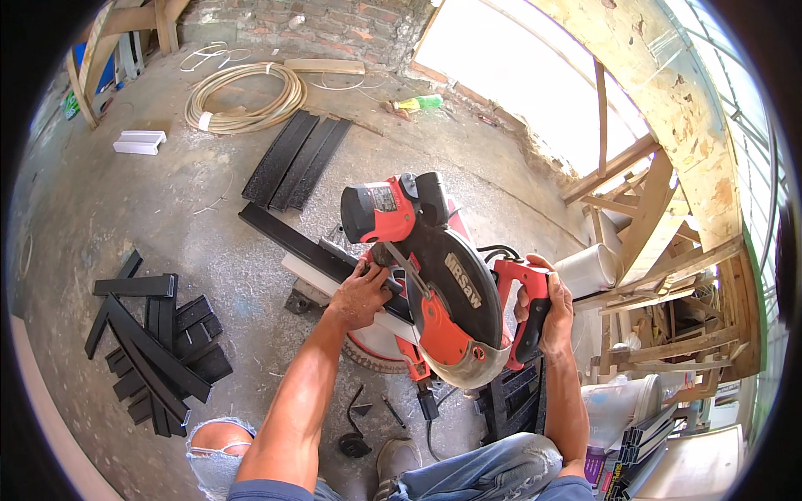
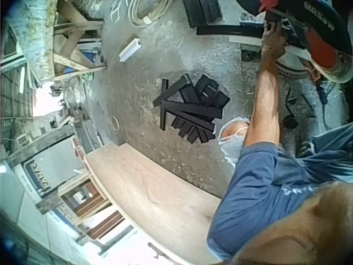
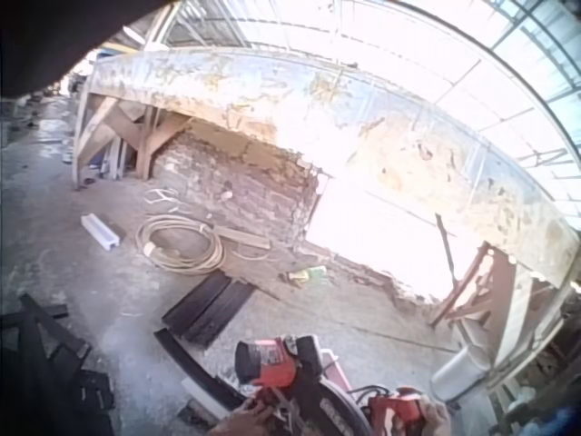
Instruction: The person cuts a black metal tube using a power miter saw, then checks the cut edge and prepares another tube for cutting.
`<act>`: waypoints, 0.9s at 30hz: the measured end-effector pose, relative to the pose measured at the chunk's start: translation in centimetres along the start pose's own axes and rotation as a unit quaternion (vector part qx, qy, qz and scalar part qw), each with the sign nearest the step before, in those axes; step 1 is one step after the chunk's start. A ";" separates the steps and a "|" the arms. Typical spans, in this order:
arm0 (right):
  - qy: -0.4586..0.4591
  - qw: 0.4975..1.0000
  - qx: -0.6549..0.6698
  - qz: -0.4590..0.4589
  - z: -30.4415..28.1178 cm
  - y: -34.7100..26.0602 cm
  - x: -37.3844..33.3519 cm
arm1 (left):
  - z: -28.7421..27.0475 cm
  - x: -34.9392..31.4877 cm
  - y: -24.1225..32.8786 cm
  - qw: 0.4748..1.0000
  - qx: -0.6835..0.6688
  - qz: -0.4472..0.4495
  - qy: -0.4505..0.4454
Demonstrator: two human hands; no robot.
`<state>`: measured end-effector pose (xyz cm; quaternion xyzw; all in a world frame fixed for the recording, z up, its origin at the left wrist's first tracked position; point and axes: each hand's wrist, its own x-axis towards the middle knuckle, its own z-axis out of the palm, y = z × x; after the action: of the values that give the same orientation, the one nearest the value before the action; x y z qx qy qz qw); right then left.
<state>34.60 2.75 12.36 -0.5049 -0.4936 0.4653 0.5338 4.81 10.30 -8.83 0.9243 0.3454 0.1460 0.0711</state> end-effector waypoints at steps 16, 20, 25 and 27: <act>0.002 1.000 -0.007 0.001 -0.1 0.1 0.0 | -0.1 0.0 0.0 1.000 0.003 -0.008 -0.012; 0.003 1.000 -0.001 0.002 0.0 0.1 0.0 | -0.2 0.0 0.1 1.000 0.007 -0.007 -0.012; 0.007 1.000 -0.004 0.004 0.0 0.1 0.0 | -0.2 0.0 0.0 1.000 0.004 -0.009 -0.018; 0.004 1.000 0.001 0.004 -0.1 0.2 0.0 | -0.1 0.0 0.0 1.000 0.004 -0.008 -0.014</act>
<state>34.65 2.74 12.20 -0.5079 -0.4888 0.4660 0.5347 4.82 10.30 -8.70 0.9239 0.3518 0.1308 0.0738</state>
